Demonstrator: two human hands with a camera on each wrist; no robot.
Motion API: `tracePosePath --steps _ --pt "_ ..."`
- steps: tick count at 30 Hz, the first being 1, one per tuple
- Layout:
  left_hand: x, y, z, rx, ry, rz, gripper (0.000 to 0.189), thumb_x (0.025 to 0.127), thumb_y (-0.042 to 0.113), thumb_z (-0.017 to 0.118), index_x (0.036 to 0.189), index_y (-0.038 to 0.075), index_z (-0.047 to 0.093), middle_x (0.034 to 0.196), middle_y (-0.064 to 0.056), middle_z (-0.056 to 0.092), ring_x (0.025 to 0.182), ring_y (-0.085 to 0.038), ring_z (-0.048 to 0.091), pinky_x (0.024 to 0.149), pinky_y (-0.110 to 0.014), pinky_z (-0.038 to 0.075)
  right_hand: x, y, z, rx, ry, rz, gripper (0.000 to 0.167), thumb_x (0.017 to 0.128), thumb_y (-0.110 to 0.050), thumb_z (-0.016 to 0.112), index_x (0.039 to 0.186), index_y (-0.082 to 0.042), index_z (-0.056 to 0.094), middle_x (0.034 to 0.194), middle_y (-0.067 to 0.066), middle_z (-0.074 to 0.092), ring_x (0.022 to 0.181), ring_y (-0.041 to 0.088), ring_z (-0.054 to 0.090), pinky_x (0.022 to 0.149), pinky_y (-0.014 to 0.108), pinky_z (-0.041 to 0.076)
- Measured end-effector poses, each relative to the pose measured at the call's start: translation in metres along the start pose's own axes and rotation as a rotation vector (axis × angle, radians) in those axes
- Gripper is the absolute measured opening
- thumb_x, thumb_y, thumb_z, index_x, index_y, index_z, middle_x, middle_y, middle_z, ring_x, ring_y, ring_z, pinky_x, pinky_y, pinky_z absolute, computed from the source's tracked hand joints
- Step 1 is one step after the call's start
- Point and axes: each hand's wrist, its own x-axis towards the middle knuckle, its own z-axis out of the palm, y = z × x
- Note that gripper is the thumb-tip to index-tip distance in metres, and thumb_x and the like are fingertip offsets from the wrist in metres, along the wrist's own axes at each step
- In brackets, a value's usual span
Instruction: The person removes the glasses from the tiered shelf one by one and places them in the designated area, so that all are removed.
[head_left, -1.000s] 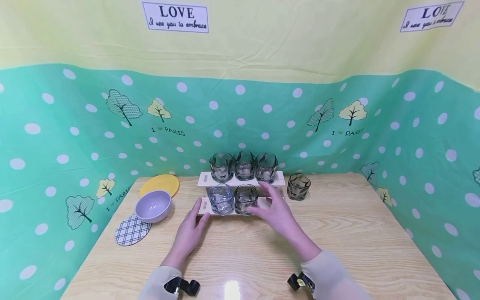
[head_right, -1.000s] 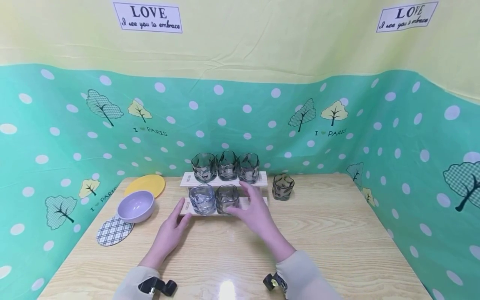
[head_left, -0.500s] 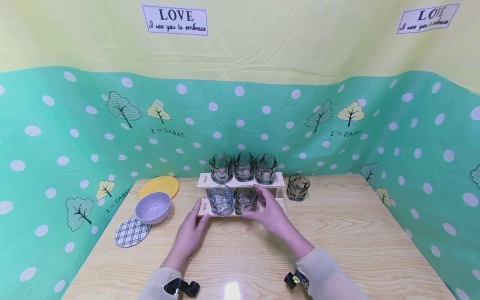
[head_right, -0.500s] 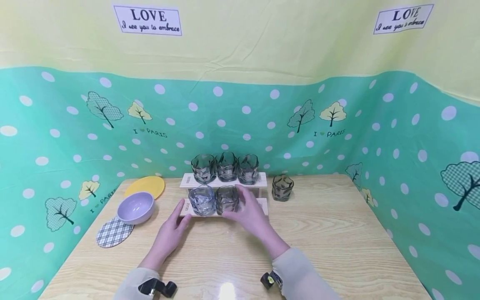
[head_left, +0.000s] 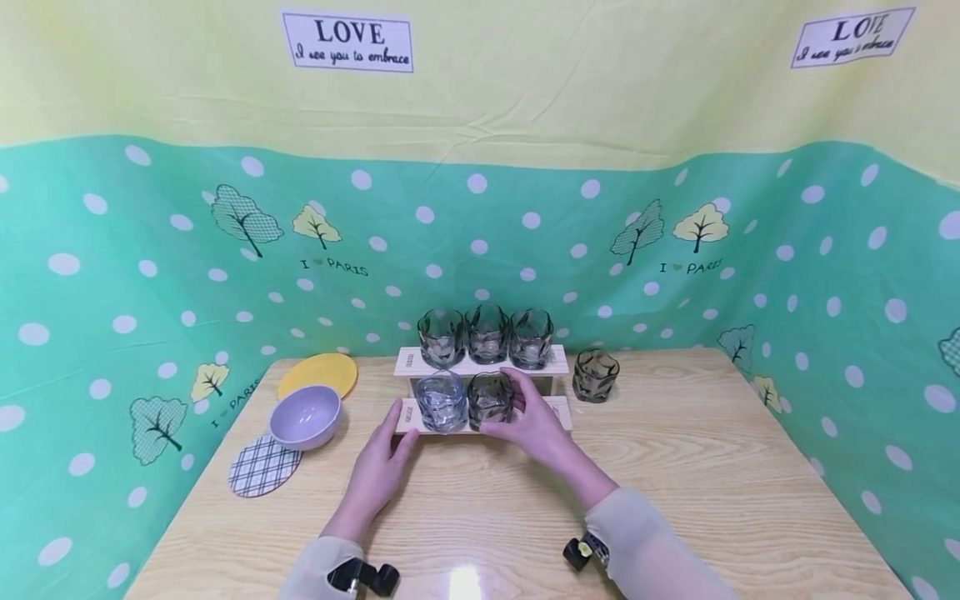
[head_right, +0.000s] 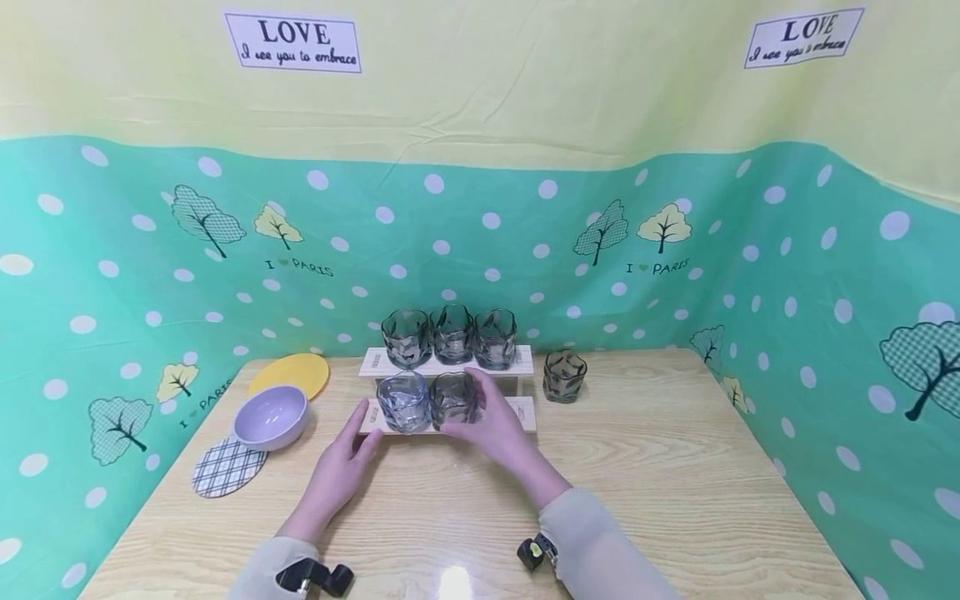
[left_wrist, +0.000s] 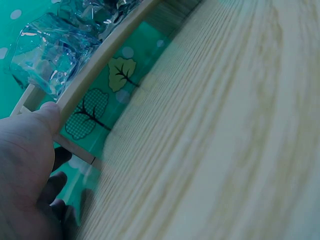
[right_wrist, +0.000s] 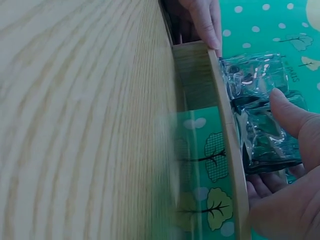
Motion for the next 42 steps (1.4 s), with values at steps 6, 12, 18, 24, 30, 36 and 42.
tracePosePath --steps 6,12,18,24,30,36,42 --pt "0.0002 -0.0013 0.0004 -0.004 0.005 0.004 0.073 0.117 0.041 0.055 0.177 0.014 0.024 0.175 -0.026 0.033 0.16 -0.046 0.034 0.133 -0.06 0.026 0.0016 0.002 -0.0002 0.022 -0.007 -0.005 0.107 0.083 -0.026 0.101 0.171 -0.031 0.039 0.171 0.019 0.043 0.151 0.051 0.046 0.124 0.06 0.042" --pt "0.0011 -0.0031 0.0011 -0.002 0.005 0.008 0.073 0.117 0.043 0.055 0.178 0.014 0.024 0.175 -0.025 0.033 0.161 -0.045 0.034 0.133 -0.06 0.026 0.0021 0.0013 0.0005 0.025 -0.007 -0.008 0.106 0.084 -0.025 0.1 0.17 -0.031 0.04 0.173 0.018 0.04 0.153 0.051 0.045 0.127 0.06 0.039" --pt "0.0013 -0.0035 0.0011 -0.001 0.003 0.004 0.073 0.118 0.042 0.055 0.178 0.014 0.023 0.175 -0.026 0.033 0.16 -0.046 0.034 0.132 -0.061 0.027 0.0018 0.0017 0.0029 0.006 0.002 0.005 0.107 0.082 -0.025 0.101 0.17 -0.032 0.04 0.172 0.017 0.043 0.152 0.052 0.046 0.125 0.061 0.04" --pt "0.0007 -0.0023 0.001 0.001 0.0 0.003 0.073 0.118 0.039 0.055 0.178 0.013 0.023 0.176 -0.025 0.032 0.161 -0.046 0.033 0.133 -0.06 0.026 0.002 0.0032 0.0035 -0.014 0.011 0.004 0.107 0.081 -0.028 0.102 0.169 -0.032 0.041 0.165 0.016 0.052 0.149 0.05 0.05 0.122 0.062 0.044" --pt "0.0007 -0.0009 0.0008 0.005 0.002 0.001 0.073 0.118 0.04 0.055 0.178 0.013 0.023 0.175 -0.026 0.033 0.161 -0.046 0.033 0.132 -0.061 0.027 0.002 0.0049 0.0024 -0.024 0.014 -0.003 0.105 0.081 -0.03 0.102 0.168 -0.032 0.043 0.157 0.012 0.059 0.144 0.044 0.056 0.118 0.061 0.05" --pt "0.0003 -0.0002 0.0003 0.002 0.002 0.004 0.073 0.118 0.039 0.055 0.177 0.013 0.024 0.175 -0.025 0.033 0.161 -0.046 0.033 0.132 -0.06 0.026 0.0007 0.0051 0.0018 -0.01 0.019 0.008 0.101 0.08 -0.029 0.103 0.164 -0.029 0.047 0.155 0.01 0.061 0.143 0.043 0.058 0.117 0.061 0.051" --pt "0.0003 -0.0004 0.0002 0.0 0.001 0.004 0.073 0.118 0.04 0.055 0.177 0.013 0.024 0.176 -0.025 0.033 0.161 -0.045 0.033 0.133 -0.06 0.026 -0.0056 0.0007 -0.0018 0.019 0.021 0.006 0.098 0.077 -0.023 0.104 0.16 -0.025 0.051 0.151 0.013 0.061 0.142 0.045 0.058 0.12 0.058 0.049"
